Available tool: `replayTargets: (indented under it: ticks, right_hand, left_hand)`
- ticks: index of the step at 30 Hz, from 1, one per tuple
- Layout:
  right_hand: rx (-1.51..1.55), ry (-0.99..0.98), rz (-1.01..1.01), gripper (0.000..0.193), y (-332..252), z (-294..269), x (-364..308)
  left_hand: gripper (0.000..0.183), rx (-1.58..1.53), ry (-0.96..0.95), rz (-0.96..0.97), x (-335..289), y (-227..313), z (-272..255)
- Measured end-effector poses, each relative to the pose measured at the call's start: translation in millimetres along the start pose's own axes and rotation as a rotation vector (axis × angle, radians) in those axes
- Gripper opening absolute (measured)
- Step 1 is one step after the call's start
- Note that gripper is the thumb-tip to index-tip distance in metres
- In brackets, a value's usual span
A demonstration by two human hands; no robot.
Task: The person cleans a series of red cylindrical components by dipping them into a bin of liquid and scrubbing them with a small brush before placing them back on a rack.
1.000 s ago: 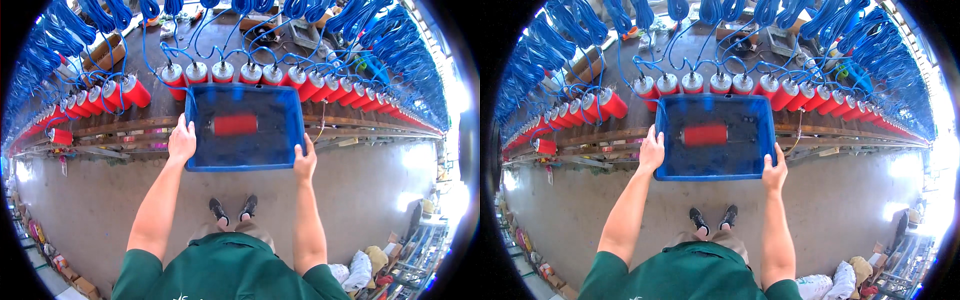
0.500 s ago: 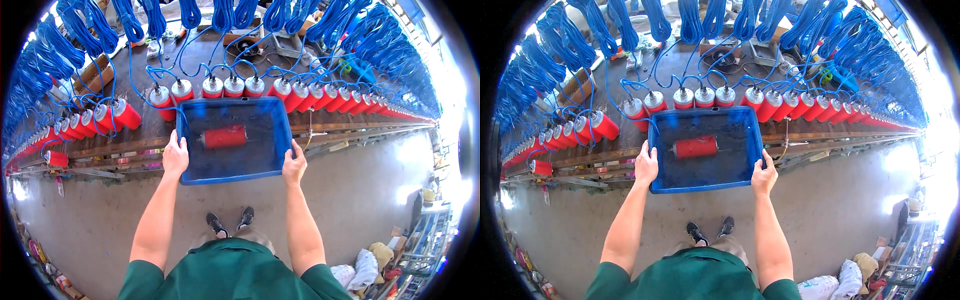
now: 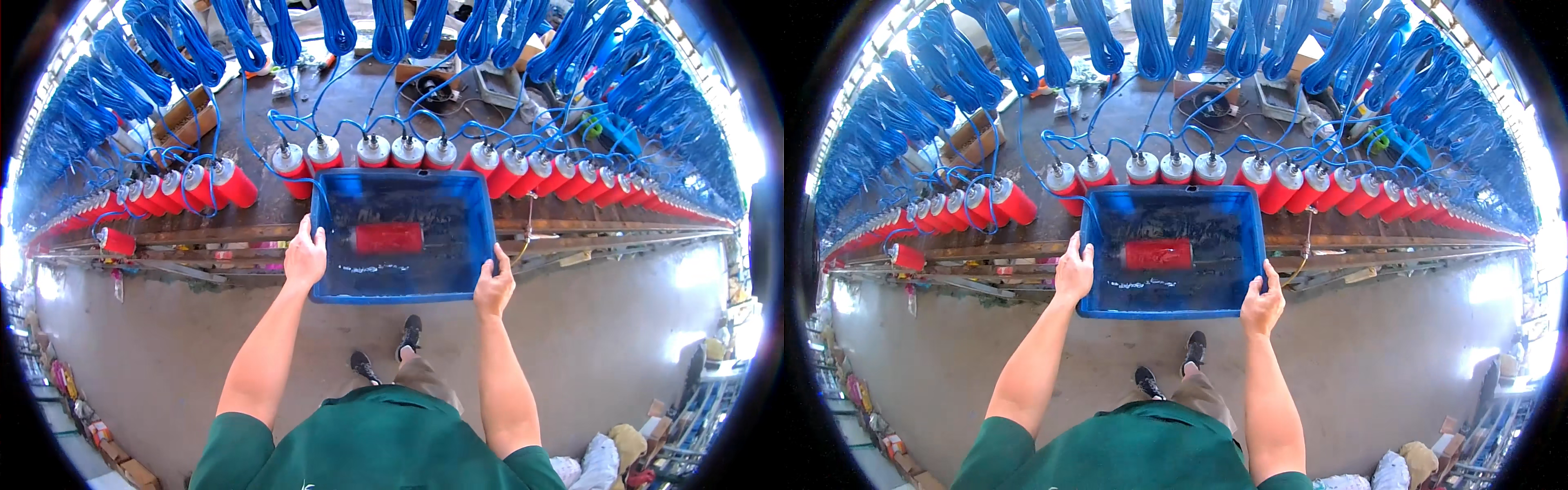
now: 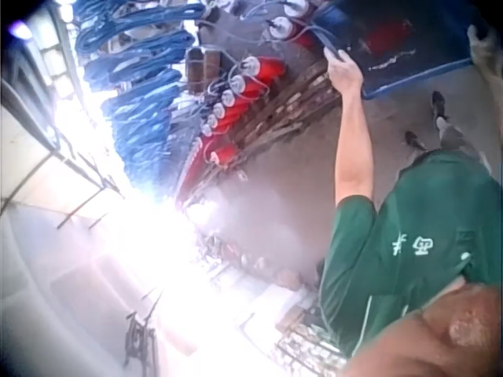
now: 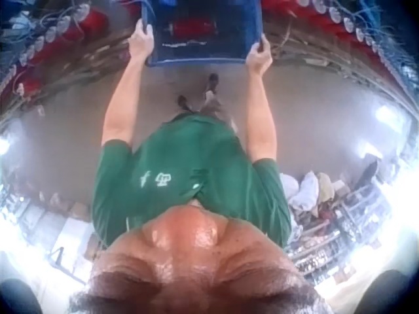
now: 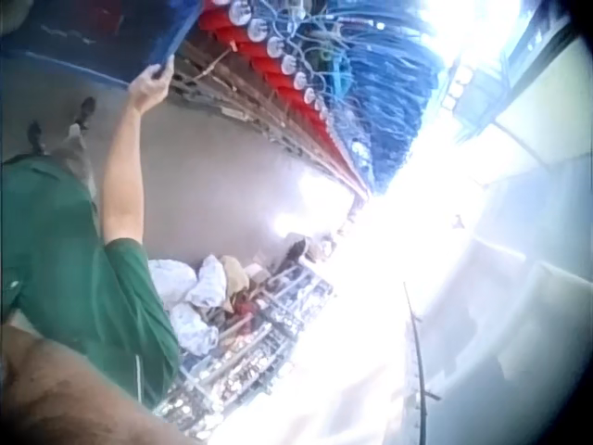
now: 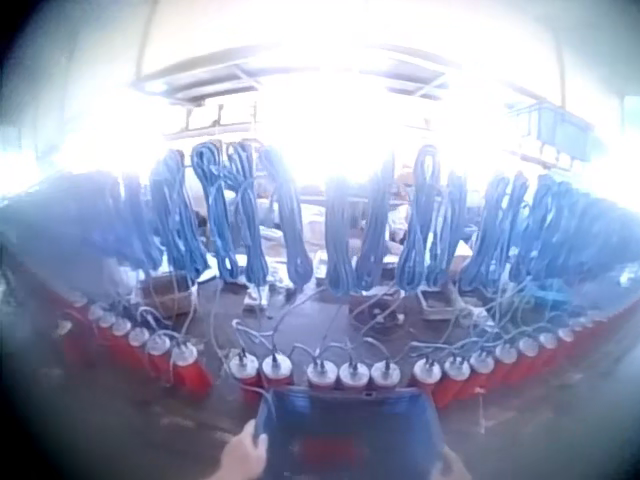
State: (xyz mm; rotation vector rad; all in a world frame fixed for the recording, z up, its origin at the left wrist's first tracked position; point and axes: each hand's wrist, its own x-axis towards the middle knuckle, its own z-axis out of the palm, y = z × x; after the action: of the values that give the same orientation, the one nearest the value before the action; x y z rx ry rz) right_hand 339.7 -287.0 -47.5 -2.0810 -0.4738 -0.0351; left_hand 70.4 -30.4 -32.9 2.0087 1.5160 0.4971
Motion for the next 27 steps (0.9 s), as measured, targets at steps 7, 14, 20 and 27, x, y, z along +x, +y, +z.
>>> replayTargets:
  ticks: [7, 14, 20, 27]
  right_hand:
    - [0.178, -0.203, 0.064, 0.04, 9, -7, 5]
    - [0.189, -0.354, 0.016, 0.048, 17, -20, 9]
    - [0.15, -0.296, -0.06, 0.046, 22, -15, 10]
    - [0.139, -0.345, 0.075, 0.044, 0, -20, 11]
  left_hand:
    - [0.066, -0.202, -0.089, -0.005, 5, -13, -8]
    - [0.053, -0.381, -0.087, -0.252, -12, -11, -45]
    - [0.041, -0.361, 0.017, -0.164, -30, 2, -60]
    - [0.03, -0.391, 0.098, 0.007, -32, 17, -63]
